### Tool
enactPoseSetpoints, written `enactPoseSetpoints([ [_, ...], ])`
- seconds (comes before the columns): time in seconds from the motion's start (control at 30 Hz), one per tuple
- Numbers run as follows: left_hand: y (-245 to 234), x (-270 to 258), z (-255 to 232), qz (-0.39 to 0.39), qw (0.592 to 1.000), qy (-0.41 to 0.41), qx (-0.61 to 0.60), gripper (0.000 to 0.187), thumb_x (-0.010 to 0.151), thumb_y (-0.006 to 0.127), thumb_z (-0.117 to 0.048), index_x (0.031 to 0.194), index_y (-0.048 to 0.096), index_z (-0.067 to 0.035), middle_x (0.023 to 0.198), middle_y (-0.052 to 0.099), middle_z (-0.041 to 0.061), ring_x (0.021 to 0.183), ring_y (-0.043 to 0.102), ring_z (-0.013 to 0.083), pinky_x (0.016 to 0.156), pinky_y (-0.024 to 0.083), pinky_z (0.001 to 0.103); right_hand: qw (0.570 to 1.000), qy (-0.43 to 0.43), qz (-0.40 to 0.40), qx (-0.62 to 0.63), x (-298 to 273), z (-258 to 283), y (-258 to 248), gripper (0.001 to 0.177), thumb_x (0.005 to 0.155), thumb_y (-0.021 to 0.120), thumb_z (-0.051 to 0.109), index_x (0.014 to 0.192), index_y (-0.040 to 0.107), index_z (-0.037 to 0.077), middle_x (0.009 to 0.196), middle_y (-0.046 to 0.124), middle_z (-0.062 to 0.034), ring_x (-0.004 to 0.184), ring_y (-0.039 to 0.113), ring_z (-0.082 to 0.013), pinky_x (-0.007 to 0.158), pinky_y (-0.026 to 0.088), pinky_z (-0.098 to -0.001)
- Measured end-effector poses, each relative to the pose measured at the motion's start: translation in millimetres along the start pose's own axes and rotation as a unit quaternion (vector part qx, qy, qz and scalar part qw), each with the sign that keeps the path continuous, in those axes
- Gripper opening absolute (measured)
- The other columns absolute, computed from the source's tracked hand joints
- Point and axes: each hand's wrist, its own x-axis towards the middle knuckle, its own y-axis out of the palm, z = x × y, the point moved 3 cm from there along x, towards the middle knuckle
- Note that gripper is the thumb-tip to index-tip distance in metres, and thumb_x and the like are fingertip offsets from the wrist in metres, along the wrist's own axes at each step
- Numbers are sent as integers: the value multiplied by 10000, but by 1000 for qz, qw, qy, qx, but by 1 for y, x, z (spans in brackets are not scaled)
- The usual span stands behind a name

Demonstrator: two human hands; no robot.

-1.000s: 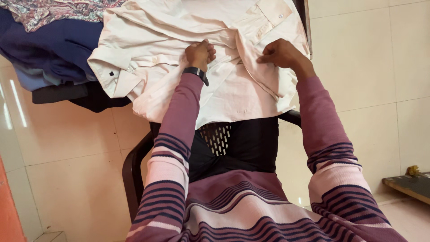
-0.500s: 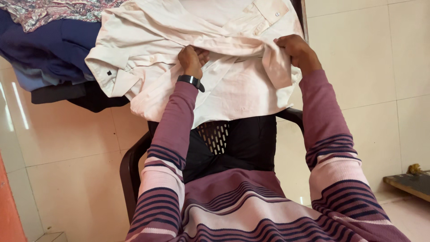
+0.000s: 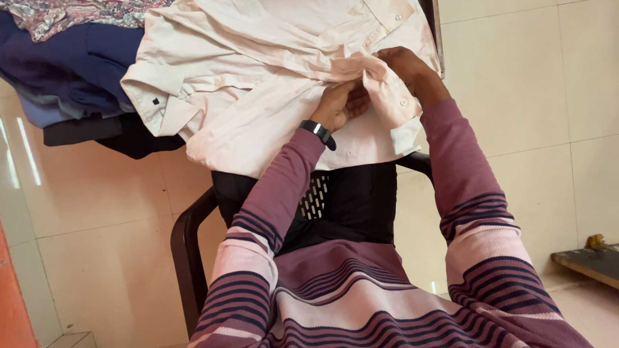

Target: The person buttons a white shirt and then folds it by bringing the sleeves inward and rolling it up.

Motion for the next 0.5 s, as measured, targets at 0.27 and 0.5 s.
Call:
enactPoseSetpoints([
  [0.27, 1, -20, 4, -28, 999, -31, -25, 560, 967, 578, -445, 1275, 494, 15, 1092, 699, 202, 1001, 688, 289, 861, 564, 428, 993, -68, -86, -50, 8, -12, -30, 252, 1061, 650, 219, 1020, 703, -24, 891, 674, -68, 745, 574, -116, 649, 505, -312],
  [0.5, 32, -20, 9, -26, 999, 46, 15, 235, 953, 653, -178, 1059, 617, 29, 936, 701, 144, 819, 702, 246, 723, 602, 395, 999, -24, -37, -15, 1, -6, -19, 220, 1015, 624, 227, 951, 701, 31, 828, 685, 1, 678, 594, -70, 594, 506, -290],
])
